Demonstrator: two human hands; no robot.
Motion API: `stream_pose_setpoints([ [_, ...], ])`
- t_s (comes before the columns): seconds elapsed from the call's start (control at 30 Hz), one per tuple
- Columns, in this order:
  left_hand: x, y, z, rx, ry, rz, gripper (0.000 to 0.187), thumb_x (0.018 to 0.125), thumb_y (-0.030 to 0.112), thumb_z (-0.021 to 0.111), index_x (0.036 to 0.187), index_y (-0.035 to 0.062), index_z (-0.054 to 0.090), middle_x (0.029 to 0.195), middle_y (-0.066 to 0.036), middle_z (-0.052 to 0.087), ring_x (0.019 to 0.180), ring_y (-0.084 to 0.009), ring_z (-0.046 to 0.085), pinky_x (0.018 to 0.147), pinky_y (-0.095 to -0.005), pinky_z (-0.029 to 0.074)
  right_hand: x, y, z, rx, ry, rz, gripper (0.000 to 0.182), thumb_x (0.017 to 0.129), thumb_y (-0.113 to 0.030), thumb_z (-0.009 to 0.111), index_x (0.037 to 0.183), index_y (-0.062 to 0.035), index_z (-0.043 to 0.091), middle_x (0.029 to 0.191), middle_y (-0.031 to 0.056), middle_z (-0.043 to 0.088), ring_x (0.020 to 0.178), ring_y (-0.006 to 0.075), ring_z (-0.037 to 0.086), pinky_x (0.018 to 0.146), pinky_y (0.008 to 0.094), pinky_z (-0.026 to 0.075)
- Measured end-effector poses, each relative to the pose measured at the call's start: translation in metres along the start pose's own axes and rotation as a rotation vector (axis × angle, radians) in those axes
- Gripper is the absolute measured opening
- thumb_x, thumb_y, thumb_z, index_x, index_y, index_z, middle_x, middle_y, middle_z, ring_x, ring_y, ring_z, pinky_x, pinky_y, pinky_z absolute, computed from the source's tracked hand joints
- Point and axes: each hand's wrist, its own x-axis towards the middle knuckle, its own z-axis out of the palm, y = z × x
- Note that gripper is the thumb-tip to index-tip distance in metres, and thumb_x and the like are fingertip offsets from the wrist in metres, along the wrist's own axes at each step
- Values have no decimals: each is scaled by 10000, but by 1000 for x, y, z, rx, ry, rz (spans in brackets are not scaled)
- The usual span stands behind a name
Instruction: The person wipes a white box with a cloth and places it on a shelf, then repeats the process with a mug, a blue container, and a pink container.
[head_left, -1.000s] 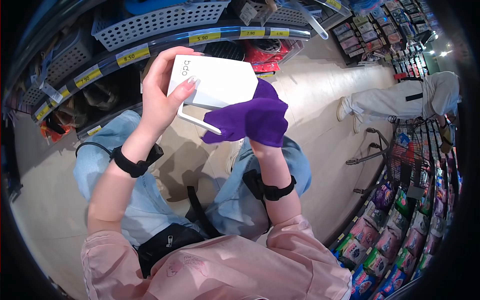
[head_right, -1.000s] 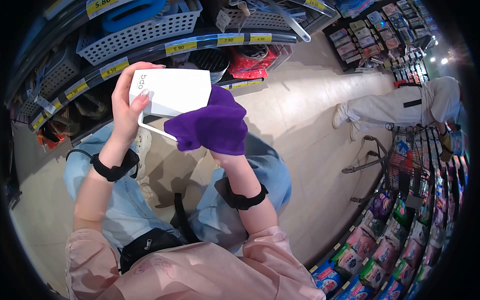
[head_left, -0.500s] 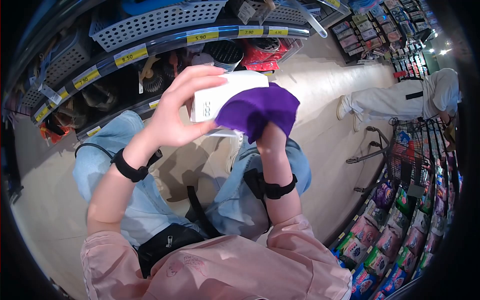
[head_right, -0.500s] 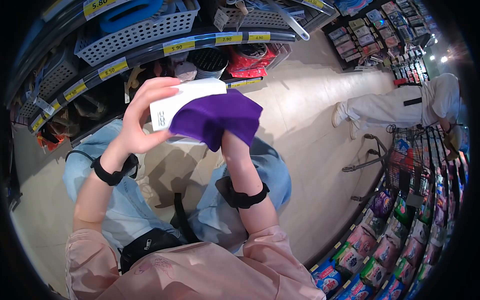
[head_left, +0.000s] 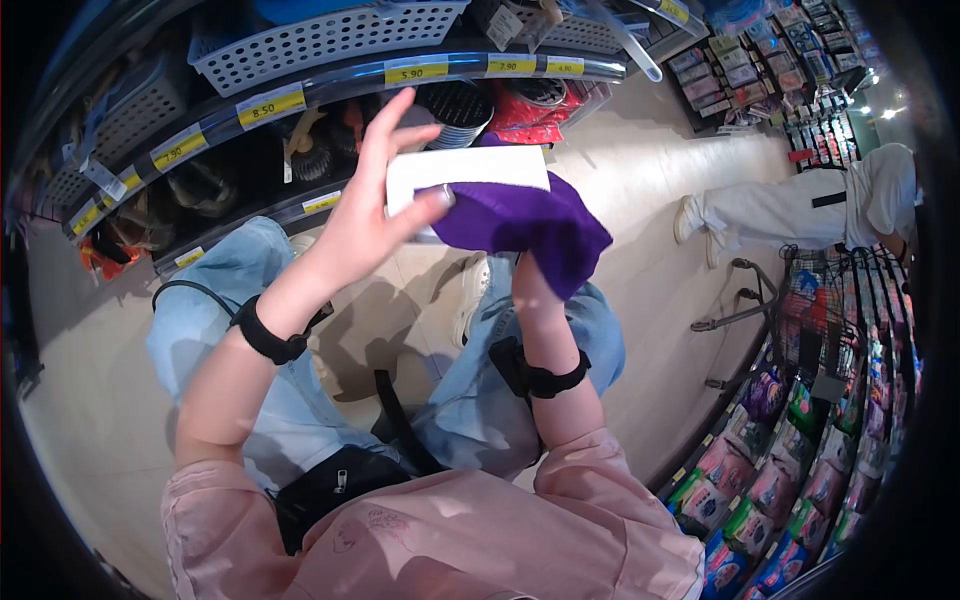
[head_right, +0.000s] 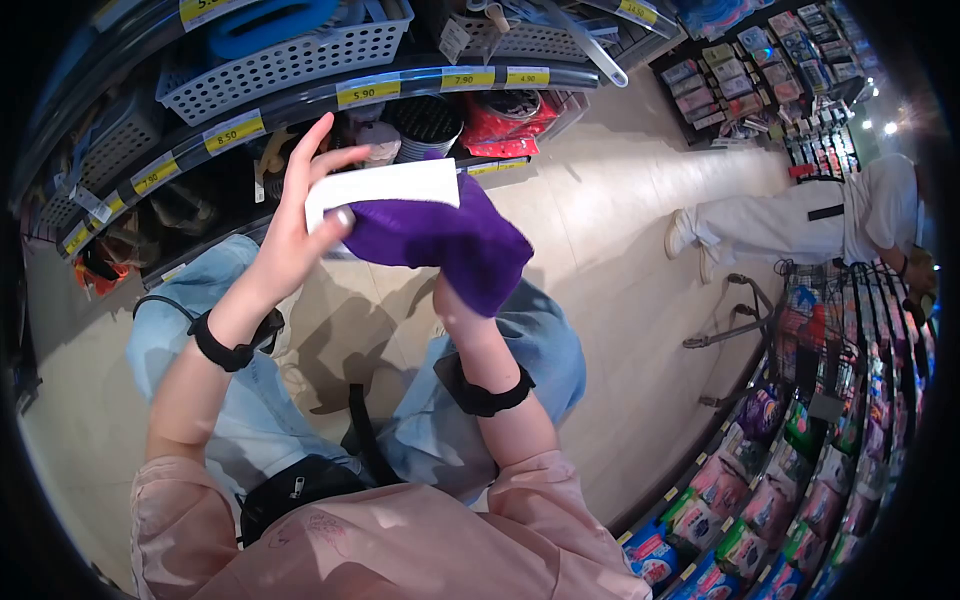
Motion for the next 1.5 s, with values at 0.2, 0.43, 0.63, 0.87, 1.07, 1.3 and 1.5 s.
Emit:
stream_pose_setpoints([
  [0.2, 3, 1, -7, -332, 40, -515, 604, 881, 539, 277, 1292, 98, 318, 1189, -87, 453, 1113, -162, 429, 896, -301, 386, 2, -20, 13, -221, -219, -143, 314, 697, -126, 682, 966, 7, 587, 794, 105, 624, 710, 170, 594, 664, 280, 453],
  [0.43, 2, 5, -5, -142, 21, -332, 442, 786, 272, 474, 1181, 94, 389, 1067, -59, 451, 1040, -151, 429, 894, -269, 322, 3, -2, 2, -187, -241, -54, 292, 745, -94, 649, 1003, 19, 572, 950, 99, 602, 860, 139, 557, 748, 255, 435],
  [0.63, 0, 3, -1, -219, -67, -120, 468, 798, 142, 562, 1209, 82, 348, 1134, -53, 402, 1059, -134, 406, 904, -273, 338, 10, 9, -6, 199, -105, 160, 208, 807, -19, 547, 1012, 17, 539, 961, 52, 553, 894, 134, 529, 784, 258, 426],
  [0.87, 8, 2, -9, -271, 103, -196, 414, 778, 157, 598, 1150, 73, 437, 1053, -47, 494, 1013, -148, 471, 865, -269, 384, 3, -5, 3, -148, -325, 49, 317, 780, 1, 567, 1083, 3, 473, 1000, 63, 536, 911, 124, 524, 776, 261, 443],
  [1.07, 2, -3, -2, -65, -26, -77, 522, 765, 283, 598, 1201, 54, 423, 1145, -80, 472, 1090, -188, 451, 923, -302, 361, 5, 6, -9, 4, -175, 275, 244, 847, -59, 514, 1078, 18, 513, 1022, 61, 563, 919, 104, 525, 770, 251, 447],
  [1.3, 5, -1, -5, 196, -4, 127, 540, 713, 109, 596, 1215, 42, 411, 1220, -106, 394, 1146, -218, 378, 968, -333, 291, 10, 1, 2, 15, -283, 248, 342, 786, -59, 602, 1104, -2, 489, 1002, 66, 559, 928, 127, 529, 814, 264, 430],
  [1.5, 2, 1, -7, 7, -17, -1, 592, 702, 145, 516, 1261, 38, 354, 1315, -122, 326, 1185, -244, 366, 985, -351, 295, 5, -13, 6, 11, -270, 274, 291, 790, -59, 598, 1060, 13, 515, 906, 67, 584, 872, 127, 545, 763, 260, 446],
])
